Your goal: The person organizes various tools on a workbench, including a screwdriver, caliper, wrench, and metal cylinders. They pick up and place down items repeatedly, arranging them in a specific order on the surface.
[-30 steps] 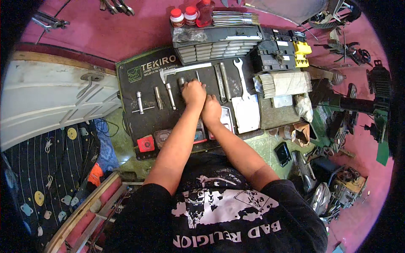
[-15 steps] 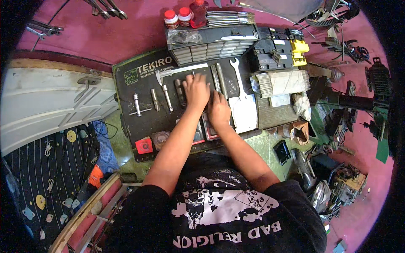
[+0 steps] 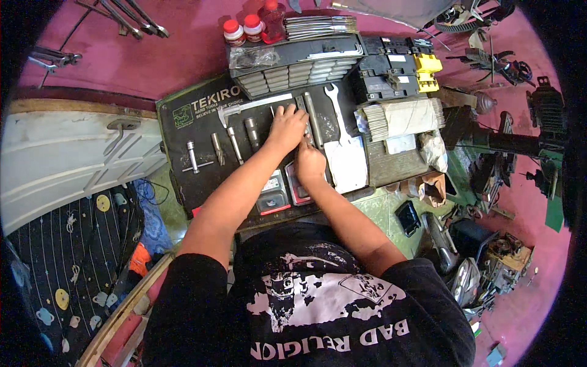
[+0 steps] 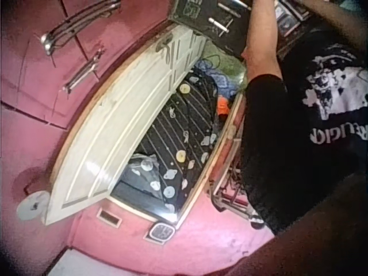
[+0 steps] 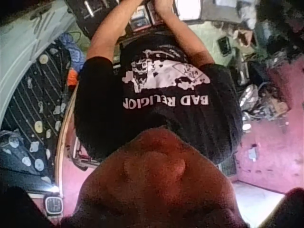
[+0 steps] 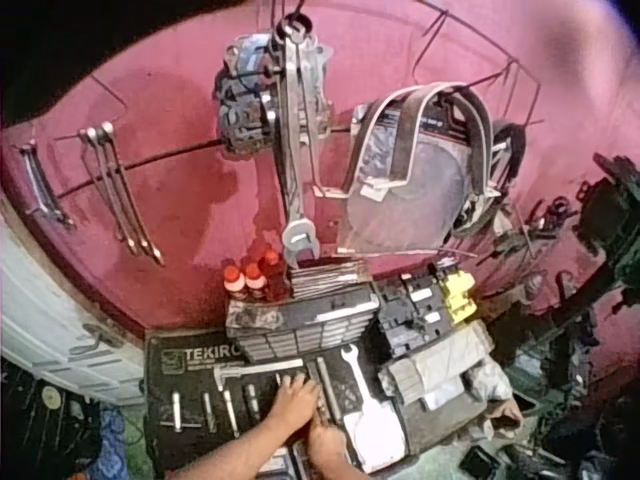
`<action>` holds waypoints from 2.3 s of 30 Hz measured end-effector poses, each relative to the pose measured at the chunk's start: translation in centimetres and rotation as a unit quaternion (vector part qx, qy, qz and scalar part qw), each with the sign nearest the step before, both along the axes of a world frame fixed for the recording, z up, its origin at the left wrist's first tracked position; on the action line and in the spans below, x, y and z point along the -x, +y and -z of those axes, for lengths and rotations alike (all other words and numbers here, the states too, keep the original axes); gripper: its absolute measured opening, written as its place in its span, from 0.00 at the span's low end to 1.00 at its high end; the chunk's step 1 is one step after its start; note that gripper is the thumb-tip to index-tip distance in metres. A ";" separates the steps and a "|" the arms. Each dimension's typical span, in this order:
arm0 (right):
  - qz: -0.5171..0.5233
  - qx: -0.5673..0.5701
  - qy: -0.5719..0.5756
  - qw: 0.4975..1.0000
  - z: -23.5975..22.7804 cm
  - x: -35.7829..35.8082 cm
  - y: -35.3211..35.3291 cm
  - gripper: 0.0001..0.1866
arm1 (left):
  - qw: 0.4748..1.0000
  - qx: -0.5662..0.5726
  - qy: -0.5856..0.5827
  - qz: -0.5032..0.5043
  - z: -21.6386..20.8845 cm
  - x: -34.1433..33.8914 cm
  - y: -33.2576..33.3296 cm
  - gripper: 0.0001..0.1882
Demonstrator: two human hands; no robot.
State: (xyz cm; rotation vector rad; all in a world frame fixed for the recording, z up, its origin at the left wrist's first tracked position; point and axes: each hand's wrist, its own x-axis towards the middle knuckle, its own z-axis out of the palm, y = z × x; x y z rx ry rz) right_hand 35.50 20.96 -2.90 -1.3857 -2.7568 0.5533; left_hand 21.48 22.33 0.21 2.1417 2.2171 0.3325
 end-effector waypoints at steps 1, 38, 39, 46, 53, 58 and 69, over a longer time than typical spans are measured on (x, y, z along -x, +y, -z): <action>0.000 0.010 0.003 1.000 0.2 -0.1 0.1 0.28 | 1.000 0.010 0.005 0.008 -0.5 0.0 0.1 0.14; 0.069 -0.038 0.179 0.981 -2.9 -2.3 1.8 0.15 | 0.992 0.011 -0.048 -0.119 -0.7 0.4 -1.6 0.19; 0.096 -0.054 0.172 0.979 -3.4 -2.6 2.1 0.15 | 0.990 0.005 -0.057 -0.126 -0.6 0.1 -1.2 0.21; 0.099 0.009 0.076 0.992 -1.6 -3.3 4.6 0.17 | 0.985 0.018 -0.089 -0.144 0.0 -2.5 2.5 0.25; 0.110 0.032 0.077 0.990 -1.9 -3.2 4.8 0.16 | 0.980 0.032 -0.103 -0.170 -0.9 -3.3 3.2 0.27; 0.097 0.047 0.073 0.992 -2.3 -3.5 4.9 0.20 | 0.978 0.010 -0.118 -0.169 -1.0 -2.7 1.7 0.31; -0.068 -0.036 0.097 0.992 -2.5 -1.2 1.5 0.27 | 0.984 0.086 -0.033 -0.155 -1.6 2.3 -1.3 0.25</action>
